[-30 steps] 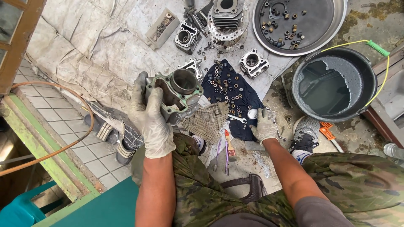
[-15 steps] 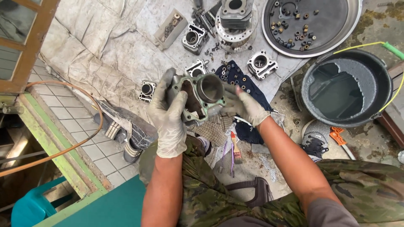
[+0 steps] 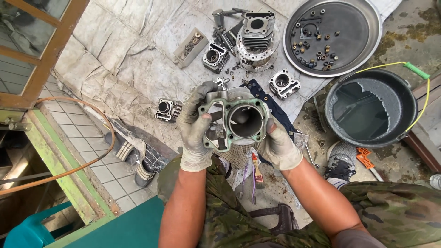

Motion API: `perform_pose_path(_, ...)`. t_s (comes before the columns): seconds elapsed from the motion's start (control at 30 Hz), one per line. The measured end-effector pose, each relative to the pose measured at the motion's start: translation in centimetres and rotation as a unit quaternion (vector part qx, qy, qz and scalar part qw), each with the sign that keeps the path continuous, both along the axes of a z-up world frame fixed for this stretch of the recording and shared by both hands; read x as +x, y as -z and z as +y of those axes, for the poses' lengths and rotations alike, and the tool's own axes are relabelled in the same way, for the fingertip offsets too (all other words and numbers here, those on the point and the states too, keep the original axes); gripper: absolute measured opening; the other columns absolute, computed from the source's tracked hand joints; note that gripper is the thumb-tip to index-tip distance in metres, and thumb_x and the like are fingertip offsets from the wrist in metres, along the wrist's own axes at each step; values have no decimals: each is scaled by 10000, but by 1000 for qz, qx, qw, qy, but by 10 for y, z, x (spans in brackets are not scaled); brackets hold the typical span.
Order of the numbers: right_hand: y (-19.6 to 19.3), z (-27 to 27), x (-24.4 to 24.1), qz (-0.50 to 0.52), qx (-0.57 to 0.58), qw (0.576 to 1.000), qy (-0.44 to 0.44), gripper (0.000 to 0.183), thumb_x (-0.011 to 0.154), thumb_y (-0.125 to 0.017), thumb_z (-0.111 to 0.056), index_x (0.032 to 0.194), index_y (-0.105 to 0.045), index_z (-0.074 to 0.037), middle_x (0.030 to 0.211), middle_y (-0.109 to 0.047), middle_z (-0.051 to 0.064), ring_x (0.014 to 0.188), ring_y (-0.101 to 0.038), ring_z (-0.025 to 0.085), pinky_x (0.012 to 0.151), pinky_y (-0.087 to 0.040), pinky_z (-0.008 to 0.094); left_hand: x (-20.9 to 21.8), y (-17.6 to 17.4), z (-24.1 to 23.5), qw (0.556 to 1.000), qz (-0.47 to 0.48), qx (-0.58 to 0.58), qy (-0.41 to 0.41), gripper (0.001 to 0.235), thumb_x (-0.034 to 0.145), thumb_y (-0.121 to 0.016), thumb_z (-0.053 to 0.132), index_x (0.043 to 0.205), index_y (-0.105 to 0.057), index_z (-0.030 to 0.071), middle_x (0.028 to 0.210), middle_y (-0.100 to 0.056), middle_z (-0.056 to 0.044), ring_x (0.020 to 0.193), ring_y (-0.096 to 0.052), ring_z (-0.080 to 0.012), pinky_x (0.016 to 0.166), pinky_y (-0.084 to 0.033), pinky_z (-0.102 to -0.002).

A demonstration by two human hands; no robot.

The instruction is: The person is cleaning a motorcycle piston and fitting it into a cylinder block for inspection during an engine repair.

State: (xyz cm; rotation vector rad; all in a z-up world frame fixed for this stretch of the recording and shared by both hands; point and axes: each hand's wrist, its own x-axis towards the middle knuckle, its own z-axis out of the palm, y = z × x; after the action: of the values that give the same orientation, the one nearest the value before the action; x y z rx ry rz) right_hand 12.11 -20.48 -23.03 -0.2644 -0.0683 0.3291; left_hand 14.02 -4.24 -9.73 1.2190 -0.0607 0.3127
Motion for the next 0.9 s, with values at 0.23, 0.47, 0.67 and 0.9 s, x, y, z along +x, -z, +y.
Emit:
perform_pose_path(0.23,-141,-13,-4,-53,-59,996,50,688,947,-704,-205,1487,-336,9,1426,-504,393,1222,-568,580,846,-559,739,-5,-19,-17,998,51,-10,26,653,941,-698,401,1435,-539,6,1449,-562,-262,1347,-536,-381,1144,-445,-473)
perform_pose_path(0.47,-107,-29,-9,-158,-502,822,216,933,771,-859,-278,1523,-359,-43,1318,-576,254,1251,-555,426,1097,-436,628,-16,56,-31,925,302,-220,74,840,900,-576,649,1594,-335,242,1568,-386,-220,1249,-500,-422,1041,-351,-777)
perform_pose_path(0.67,-81,-8,-19,-422,-704,518,242,1004,785,-858,-251,1618,-323,-88,1343,-612,220,1253,-593,406,1126,-407,587,-18,25,-40,888,316,-334,3,799,864,-657,597,1478,-457,126,1437,-532,-260,1197,-592,-448,1011,-478,-659)
perform_pose_path(0.9,-122,-53,-14,-405,-451,743,284,574,853,-720,-87,1373,-536,74,1234,-657,318,1236,-622,528,1140,-419,673,-18,-29,-40,871,116,-476,-37,248,932,-651,454,1021,-728,236,1148,-732,-154,1180,-658,-369,1045,-486,-623)
